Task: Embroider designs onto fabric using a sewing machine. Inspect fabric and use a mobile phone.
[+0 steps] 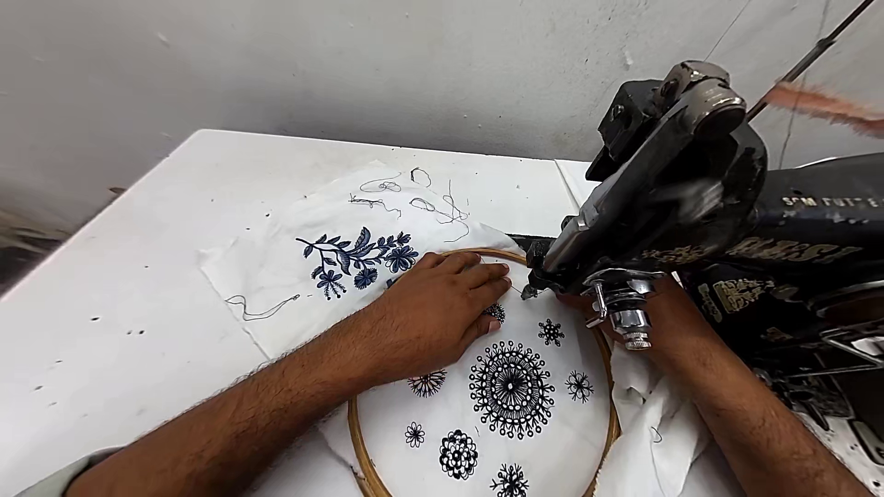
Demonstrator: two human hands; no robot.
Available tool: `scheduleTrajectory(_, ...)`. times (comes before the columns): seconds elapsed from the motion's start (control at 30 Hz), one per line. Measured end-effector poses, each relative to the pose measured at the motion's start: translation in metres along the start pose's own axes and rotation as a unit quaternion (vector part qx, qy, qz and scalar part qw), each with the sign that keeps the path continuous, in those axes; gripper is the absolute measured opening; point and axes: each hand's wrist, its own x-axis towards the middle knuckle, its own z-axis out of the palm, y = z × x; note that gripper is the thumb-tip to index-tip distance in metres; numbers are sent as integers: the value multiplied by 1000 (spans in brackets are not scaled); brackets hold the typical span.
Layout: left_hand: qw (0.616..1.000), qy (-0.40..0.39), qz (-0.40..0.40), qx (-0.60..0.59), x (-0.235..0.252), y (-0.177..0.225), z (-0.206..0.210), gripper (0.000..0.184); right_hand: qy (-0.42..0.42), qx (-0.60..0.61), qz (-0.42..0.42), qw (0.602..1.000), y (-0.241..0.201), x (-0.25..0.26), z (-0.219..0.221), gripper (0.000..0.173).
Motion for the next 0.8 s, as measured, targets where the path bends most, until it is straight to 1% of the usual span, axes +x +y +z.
scheduleTrajectory(0.07,998,48,10,-42,9,-8,2,36,-1,5,-3,1000,1,2,1,19)
scheduleTrajectory(0.17,991,98,-18,-83,27,-13,6,19,3,5,-13,1000,-1,0,0,19)
scheduleTrajectory(0.2,990,111,-29,-81,31,-11,8,14,3,0,-15,1000,0,1,1,18)
scheduleTrajectory(0.27,992,108,-35,-50,35,-6,9,11,-12,-14,3,1000,0,1,1,17)
scheduleTrajectory(0.33,996,79,-21,-23,34,-6,9,13,-26,-37,8,999,4,4,5,17)
scheduleTrajectory(0.4,998,56,2,-42,31,-11,8,24,-46,-52,24,997,5,7,7,18)
scheduleTrajectory(0.47,992,59,-2,-113,28,-17,3,39,-55,-57,28,996,5,8,6,20)
scheduleTrajectory(0.5,984,72,-10,-165,27,-19,1,42,-52,-57,25,997,5,9,7,20)
scheduleTrajectory(0.53,969,90,-24,-227,26,-20,-1,41,-51,-51,25,997,4,8,6,20)
scheduleTrajectory(0.6,922,131,-56,-360,25,-20,-3,34,-41,-48,13,998,4,8,8,20)
scheduleTrajectory(0.63,888,148,-61,-432,25,-19,-4,31,-32,-43,1,999,6,9,9,20)
scheduleTrajectory(0.7,787,155,-64,-593,25,-12,-4,33,-16,-31,-23,999,8,8,12,19)
scheduleTrajectory(0.73,747,154,-62,-644,26,-9,-3,33,-20,-29,-23,999,7,8,10,18)
scheduleTrajectory(0.77,723,148,-61,-672,27,-7,-2,33,-28,-29,-17,999,4,7,8,17)
scheduleTrajectory(0.8,716,138,-57,-682,27,-6,0,32,-34,-31,-12,999,2,7,6,15)
